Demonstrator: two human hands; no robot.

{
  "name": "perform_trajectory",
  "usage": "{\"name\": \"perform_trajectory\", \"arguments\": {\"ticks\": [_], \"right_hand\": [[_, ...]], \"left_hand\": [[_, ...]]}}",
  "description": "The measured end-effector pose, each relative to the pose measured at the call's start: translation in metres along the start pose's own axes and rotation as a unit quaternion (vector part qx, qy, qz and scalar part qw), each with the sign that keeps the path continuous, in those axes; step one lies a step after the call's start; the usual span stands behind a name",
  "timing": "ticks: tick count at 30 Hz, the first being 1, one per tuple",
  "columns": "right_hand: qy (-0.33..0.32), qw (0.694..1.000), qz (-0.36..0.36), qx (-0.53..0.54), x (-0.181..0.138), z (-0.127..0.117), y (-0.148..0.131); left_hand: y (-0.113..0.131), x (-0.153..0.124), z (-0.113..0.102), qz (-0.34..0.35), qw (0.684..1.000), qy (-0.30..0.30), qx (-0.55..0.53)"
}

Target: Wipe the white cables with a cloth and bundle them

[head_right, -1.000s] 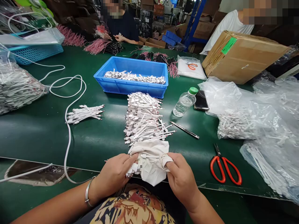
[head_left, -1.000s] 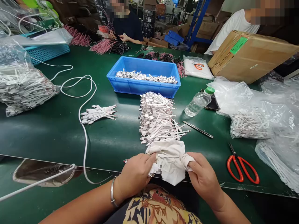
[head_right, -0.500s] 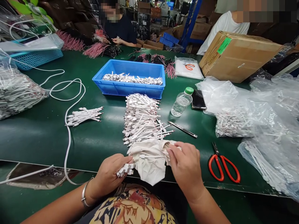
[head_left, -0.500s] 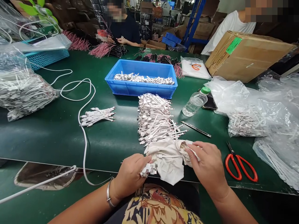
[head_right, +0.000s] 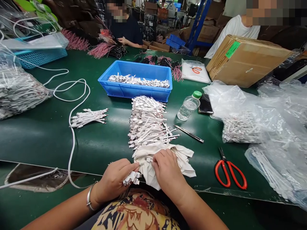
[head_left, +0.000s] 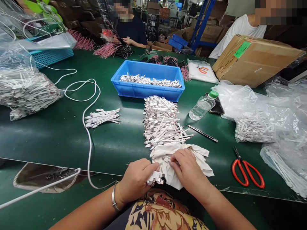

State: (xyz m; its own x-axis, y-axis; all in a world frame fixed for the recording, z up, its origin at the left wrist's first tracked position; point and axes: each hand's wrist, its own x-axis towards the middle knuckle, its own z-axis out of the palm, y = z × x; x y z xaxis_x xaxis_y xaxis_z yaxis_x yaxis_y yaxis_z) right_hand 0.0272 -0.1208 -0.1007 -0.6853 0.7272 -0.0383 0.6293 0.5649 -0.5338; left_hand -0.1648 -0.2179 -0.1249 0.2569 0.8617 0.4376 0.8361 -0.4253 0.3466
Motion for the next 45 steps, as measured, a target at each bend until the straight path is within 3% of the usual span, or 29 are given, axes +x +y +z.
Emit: {"name": "perform_trajectory", "arguments": {"ticks": [6,9,12,14,16,19,21,23,32,37,45], "right_hand": [[0.000,0.999,0.005,0.032,0.000,-0.001,0.001],[0.049,0.991,0.010,0.121,0.001,-0.008,0.002],[0.090,0.953,0.076,0.277,0.005,-0.017,0.000],[0.080,0.900,0.125,0.410,0.010,-0.022,-0.005],[0.063,0.839,0.148,0.520,0.018,-0.023,-0.010],[0.059,0.776,0.160,0.608,0.032,-0.022,-0.017],[0.062,0.755,0.163,0.632,0.043,-0.021,-0.019],[0.063,0.748,0.162,0.640,0.055,-0.021,-0.021],[0.033,0.748,0.158,0.643,0.097,-0.013,-0.021],[0.032,0.744,0.171,0.646,0.092,-0.007,-0.015],[0.027,0.768,0.154,0.622,0.082,-0.004,-0.013]], "left_hand": [[0.000,-0.003,0.003,-0.002,1.000,-0.009,0.002],[0.000,-0.001,-0.004,-0.022,0.999,-0.004,-0.048],[-0.001,0.014,-0.021,-0.070,0.988,0.003,-0.140],[-0.004,0.034,-0.034,-0.120,0.966,-0.015,-0.227],[-0.008,0.059,-0.042,-0.197,0.921,-0.043,-0.332],[-0.016,0.095,-0.044,-0.329,0.802,-0.047,-0.497],[-0.021,0.113,-0.041,-0.386,0.714,-0.051,-0.582],[-0.026,0.122,-0.037,-0.406,0.667,-0.054,-0.622],[-0.043,0.114,-0.023,-0.404,0.648,-0.001,-0.646],[-0.042,0.111,-0.019,-0.409,0.637,0.003,-0.653],[-0.045,0.108,-0.007,-0.413,0.636,-0.034,-0.651]]}}
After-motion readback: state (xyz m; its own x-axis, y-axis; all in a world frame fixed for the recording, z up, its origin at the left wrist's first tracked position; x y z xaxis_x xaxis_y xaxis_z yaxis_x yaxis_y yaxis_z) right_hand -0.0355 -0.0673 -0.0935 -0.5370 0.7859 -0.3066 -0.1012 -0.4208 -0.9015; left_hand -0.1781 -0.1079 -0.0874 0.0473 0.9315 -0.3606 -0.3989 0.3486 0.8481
